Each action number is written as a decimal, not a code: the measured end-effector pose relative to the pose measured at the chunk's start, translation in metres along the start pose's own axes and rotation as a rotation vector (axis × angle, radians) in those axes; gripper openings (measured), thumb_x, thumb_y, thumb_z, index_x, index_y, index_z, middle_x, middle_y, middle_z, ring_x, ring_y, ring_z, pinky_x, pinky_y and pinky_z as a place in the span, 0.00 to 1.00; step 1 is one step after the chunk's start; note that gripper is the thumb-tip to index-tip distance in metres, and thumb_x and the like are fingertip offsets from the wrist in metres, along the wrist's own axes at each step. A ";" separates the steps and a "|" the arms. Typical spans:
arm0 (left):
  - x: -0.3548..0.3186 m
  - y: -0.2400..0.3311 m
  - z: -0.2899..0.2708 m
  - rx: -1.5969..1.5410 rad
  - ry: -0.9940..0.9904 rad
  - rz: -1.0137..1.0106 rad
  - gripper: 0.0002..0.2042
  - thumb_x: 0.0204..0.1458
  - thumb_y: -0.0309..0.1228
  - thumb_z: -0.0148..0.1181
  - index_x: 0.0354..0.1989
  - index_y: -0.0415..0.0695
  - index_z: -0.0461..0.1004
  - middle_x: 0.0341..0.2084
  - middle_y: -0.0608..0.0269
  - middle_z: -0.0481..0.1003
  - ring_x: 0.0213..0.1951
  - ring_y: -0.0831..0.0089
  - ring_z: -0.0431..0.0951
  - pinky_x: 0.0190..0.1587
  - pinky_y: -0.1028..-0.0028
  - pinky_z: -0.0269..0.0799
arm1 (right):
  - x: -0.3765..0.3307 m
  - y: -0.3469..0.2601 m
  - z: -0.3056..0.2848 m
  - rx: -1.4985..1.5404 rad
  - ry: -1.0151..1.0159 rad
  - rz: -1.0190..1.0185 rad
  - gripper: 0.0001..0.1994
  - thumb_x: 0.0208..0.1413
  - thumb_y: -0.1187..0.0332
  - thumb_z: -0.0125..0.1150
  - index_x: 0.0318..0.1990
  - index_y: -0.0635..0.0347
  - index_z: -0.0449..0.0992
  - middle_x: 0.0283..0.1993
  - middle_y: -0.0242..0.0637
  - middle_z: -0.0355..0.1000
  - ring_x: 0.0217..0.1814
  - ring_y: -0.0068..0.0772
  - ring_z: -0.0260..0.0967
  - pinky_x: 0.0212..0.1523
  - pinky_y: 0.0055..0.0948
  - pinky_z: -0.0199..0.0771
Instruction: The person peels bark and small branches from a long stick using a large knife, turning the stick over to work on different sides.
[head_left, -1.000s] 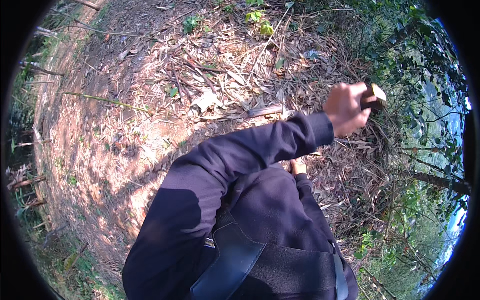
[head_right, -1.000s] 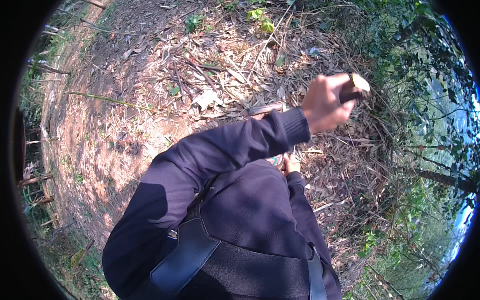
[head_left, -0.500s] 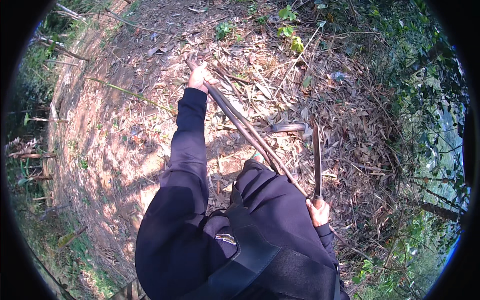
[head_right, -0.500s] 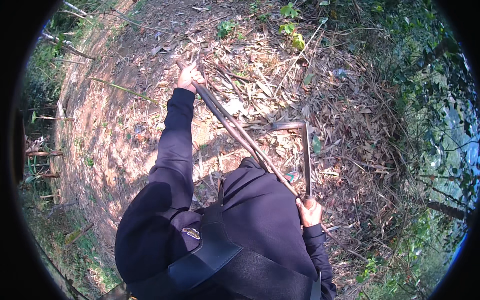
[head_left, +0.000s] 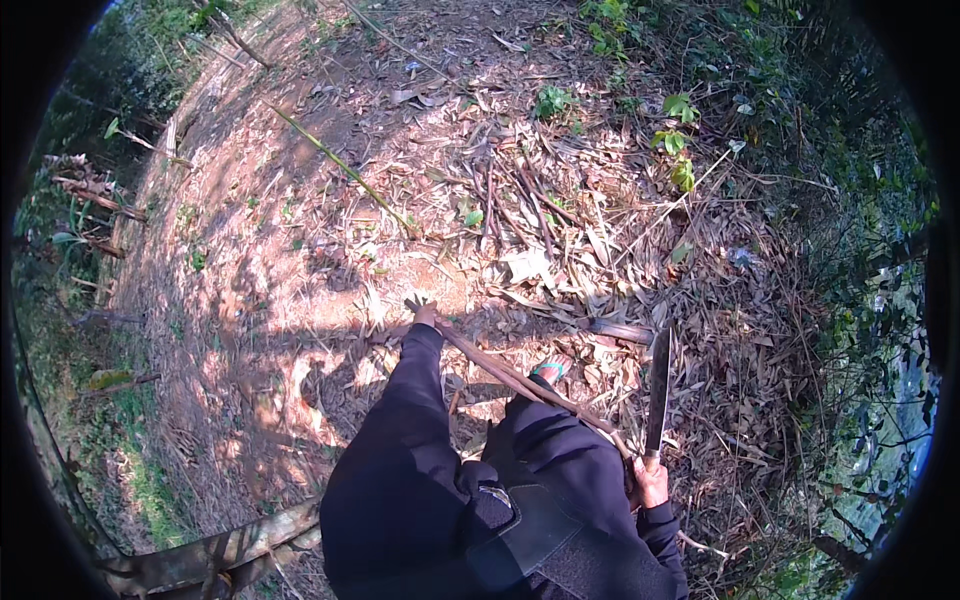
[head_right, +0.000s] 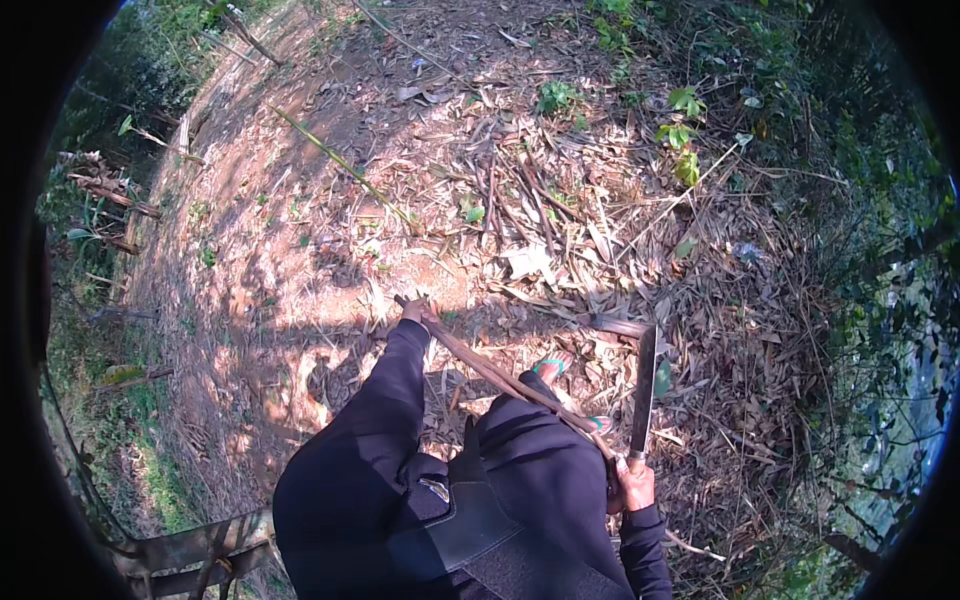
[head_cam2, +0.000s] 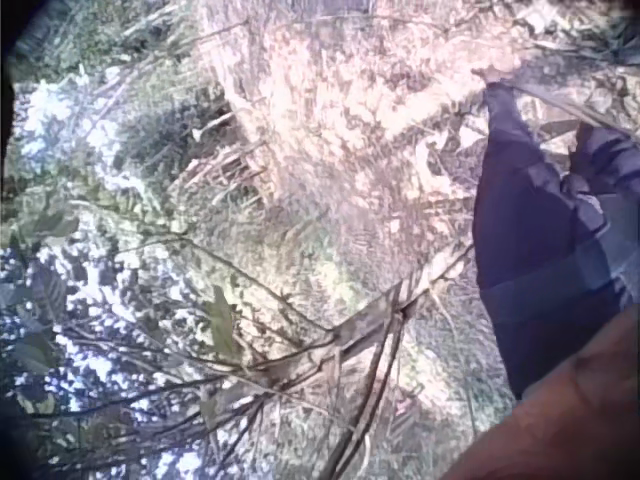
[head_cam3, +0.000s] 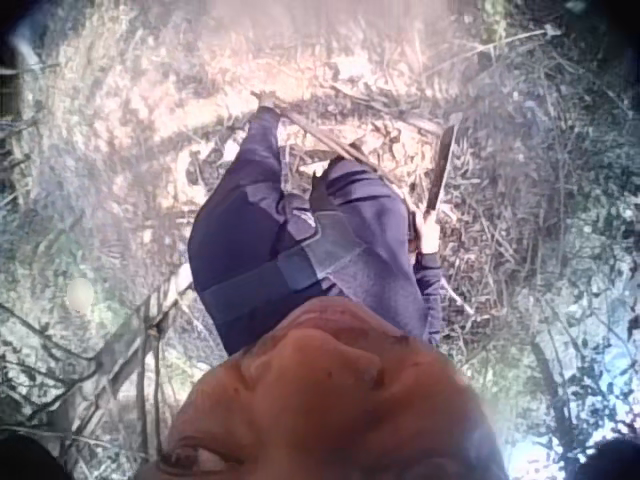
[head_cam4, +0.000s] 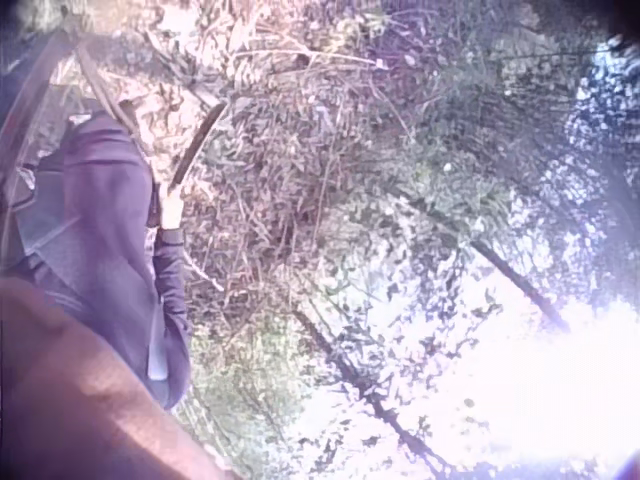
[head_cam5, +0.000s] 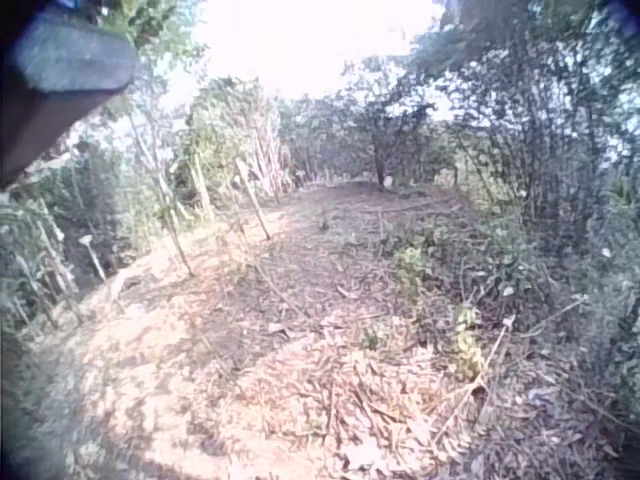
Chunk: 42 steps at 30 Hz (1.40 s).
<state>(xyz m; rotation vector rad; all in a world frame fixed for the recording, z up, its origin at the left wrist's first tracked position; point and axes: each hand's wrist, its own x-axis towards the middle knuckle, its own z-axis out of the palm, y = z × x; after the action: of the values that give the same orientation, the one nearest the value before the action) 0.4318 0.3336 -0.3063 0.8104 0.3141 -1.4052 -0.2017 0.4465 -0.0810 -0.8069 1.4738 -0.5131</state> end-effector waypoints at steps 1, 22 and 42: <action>-0.008 0.007 0.058 0.106 -0.001 0.031 0.17 0.57 0.41 0.49 0.16 0.52 0.60 0.07 0.75 0.57 0.12 0.78 0.61 0.18 0.72 0.57 | 0.004 -0.032 0.005 -0.097 0.014 0.027 0.13 0.52 0.60 0.64 0.26 0.60 0.73 0.18 0.27 0.65 0.21 0.18 0.60 0.22 0.24 0.60; -0.247 -0.257 0.699 0.648 -0.767 0.817 0.17 0.55 0.39 0.58 0.15 0.52 0.62 0.08 0.76 0.57 0.09 0.82 0.56 0.12 0.77 0.50 | 0.055 -0.172 -0.077 -0.211 0.796 -0.502 0.10 0.48 0.64 0.61 0.33 0.62 0.74 0.25 0.41 0.72 0.26 0.34 0.72 0.32 0.35 0.71; -0.191 -0.231 0.646 0.843 -0.971 0.823 0.17 0.56 0.36 0.57 0.17 0.45 0.64 0.09 0.73 0.60 0.11 0.83 0.60 0.15 0.81 0.55 | 0.055 -0.038 -0.065 0.337 0.708 -0.176 0.12 0.48 0.68 0.65 0.22 0.56 0.65 0.13 0.26 0.61 0.10 0.18 0.56 0.10 0.22 0.54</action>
<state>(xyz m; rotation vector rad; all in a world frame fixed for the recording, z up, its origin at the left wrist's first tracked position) 0.0093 0.0576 0.1964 0.6745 -1.2972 -0.9358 -0.2554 0.3701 -0.0843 -0.5018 1.8868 -1.2356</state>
